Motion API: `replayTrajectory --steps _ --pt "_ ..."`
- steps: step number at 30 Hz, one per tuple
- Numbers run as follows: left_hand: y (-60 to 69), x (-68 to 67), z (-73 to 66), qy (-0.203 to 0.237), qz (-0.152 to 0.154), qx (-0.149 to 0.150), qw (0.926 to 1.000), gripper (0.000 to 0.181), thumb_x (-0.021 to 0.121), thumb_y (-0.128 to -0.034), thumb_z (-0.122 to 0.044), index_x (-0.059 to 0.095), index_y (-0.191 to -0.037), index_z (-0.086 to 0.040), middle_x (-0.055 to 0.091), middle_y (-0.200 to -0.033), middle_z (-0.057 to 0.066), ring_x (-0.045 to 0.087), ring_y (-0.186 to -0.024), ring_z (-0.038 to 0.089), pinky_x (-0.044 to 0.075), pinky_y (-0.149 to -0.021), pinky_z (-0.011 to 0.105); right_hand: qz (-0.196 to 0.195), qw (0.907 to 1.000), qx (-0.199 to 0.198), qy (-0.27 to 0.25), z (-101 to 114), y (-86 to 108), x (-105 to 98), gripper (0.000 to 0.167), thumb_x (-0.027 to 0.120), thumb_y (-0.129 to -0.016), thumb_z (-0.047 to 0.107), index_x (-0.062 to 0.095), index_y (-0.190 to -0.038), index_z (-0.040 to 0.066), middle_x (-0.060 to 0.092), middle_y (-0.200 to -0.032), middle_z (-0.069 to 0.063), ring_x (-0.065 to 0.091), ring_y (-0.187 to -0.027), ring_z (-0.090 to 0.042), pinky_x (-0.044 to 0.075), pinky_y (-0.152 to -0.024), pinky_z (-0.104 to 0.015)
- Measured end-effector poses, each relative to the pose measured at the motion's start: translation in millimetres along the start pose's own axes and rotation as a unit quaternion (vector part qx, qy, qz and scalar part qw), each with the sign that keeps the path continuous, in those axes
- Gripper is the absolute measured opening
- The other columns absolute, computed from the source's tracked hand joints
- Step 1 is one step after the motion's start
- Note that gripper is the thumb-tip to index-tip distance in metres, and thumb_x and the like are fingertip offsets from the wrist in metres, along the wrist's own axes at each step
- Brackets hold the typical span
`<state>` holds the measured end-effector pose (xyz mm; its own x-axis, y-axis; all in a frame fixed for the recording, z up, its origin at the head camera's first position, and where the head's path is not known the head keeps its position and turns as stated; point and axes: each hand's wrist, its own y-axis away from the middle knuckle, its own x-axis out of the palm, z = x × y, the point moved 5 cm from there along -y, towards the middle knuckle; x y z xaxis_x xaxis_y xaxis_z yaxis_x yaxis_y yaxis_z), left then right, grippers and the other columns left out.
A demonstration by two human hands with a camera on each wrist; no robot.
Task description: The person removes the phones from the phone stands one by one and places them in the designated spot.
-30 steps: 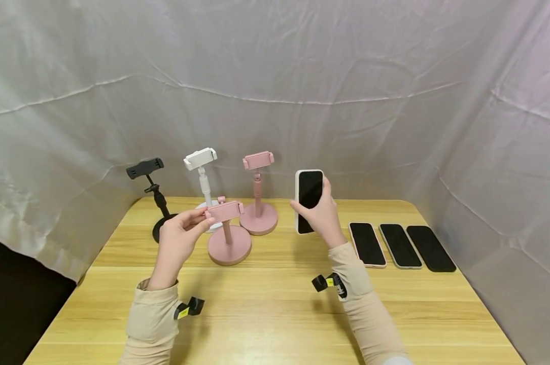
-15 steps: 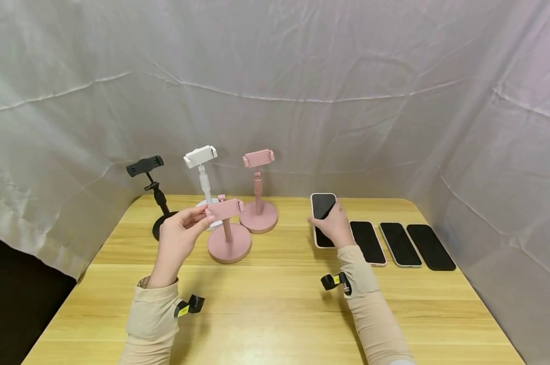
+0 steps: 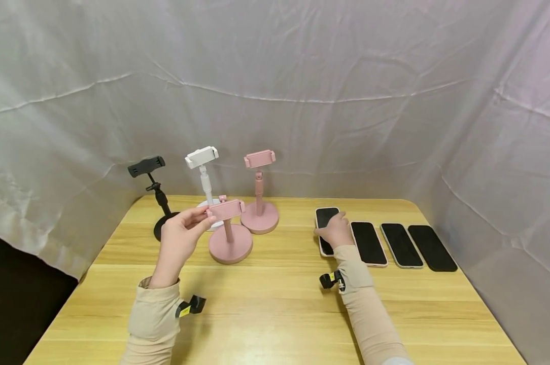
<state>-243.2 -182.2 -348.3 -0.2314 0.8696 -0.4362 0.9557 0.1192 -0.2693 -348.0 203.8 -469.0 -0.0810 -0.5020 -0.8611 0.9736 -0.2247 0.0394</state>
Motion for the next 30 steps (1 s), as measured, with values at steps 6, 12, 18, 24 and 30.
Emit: replayTrajectory --steps 6,12,18,24,30 --pt "-0.1 -1.5 0.8 -0.006 -0.006 0.009 0.9999 0.043 0.072 -0.0885 -0.034 0.068 -0.123 -0.009 0.074 -0.107 0.014 0.071 -0.101 0.026 0.046 -0.074 0.005 -0.015 0.9991 0.008 0.038 -0.8 -0.9 3.1 0.102 0.077 -0.074 0.033 0.023 -0.137 -0.025 0.049 -0.123 -0.044 0.054 -0.112 -0.054 0.048 -0.096 -0.055" --pt "-0.9 -2.3 0.6 -0.003 -0.009 0.01 0.9999 0.044 0.072 -0.088 -0.035 0.068 -0.122 -0.008 0.074 -0.107 0.014 0.071 -0.1 0.025 0.046 -0.074 0.006 -0.011 0.9964 0.02 0.082 6.6 -3.8 4.4 0.085 0.075 -0.071 0.035 0.042 -0.124 -0.023 0.058 -0.111 -0.036 0.059 -0.1 -0.05 0.054 -0.082 -0.054" --pt "-0.9 -0.3 2.4 -0.002 -0.002 0.006 1.0 0.045 0.072 -0.0876 -0.037 0.068 -0.122 -0.009 0.074 -0.106 0.013 0.071 -0.1 0.023 0.047 -0.075 0.006 0.016 0.9943 0.042 0.097 5.2 -6.1 9.4 0.067 0.073 -0.072 0.037 0.06 -0.117 -0.011 0.058 -0.113 -0.034 0.054 -0.104 -0.05 0.052 -0.075 -0.055" --pt "-1.1 0.6 1.2 0.001 -0.002 0.014 0.9999 0.044 0.072 -0.0879 -0.034 0.068 -0.122 -0.008 0.074 -0.106 0.015 0.071 -0.1 0.026 0.047 -0.074 0.006 0.022 0.992 0.033 0.12 0.0 -8.0 9.1 0.068 0.073 -0.076 0.045 0.063 -0.116 -0.01 0.056 -0.118 -0.039 0.055 -0.104 -0.051 0.054 -0.078 -0.056" --pt "-0.4 1.2 -0.3 0.001 -0.001 0.006 1.0 0.043 0.073 -0.0878 -0.034 0.068 -0.122 -0.007 0.074 -0.107 0.016 0.071 -0.1 0.027 0.046 -0.074 0.006 0.034 0.9897 0.035 0.134 -1.1 -6.1 9.1 0.078 0.07 -0.082 0.052 0.058 -0.121 -0.014 0.05 -0.12 -0.042 0.052 -0.105 -0.052 0.054 -0.076 -0.055"
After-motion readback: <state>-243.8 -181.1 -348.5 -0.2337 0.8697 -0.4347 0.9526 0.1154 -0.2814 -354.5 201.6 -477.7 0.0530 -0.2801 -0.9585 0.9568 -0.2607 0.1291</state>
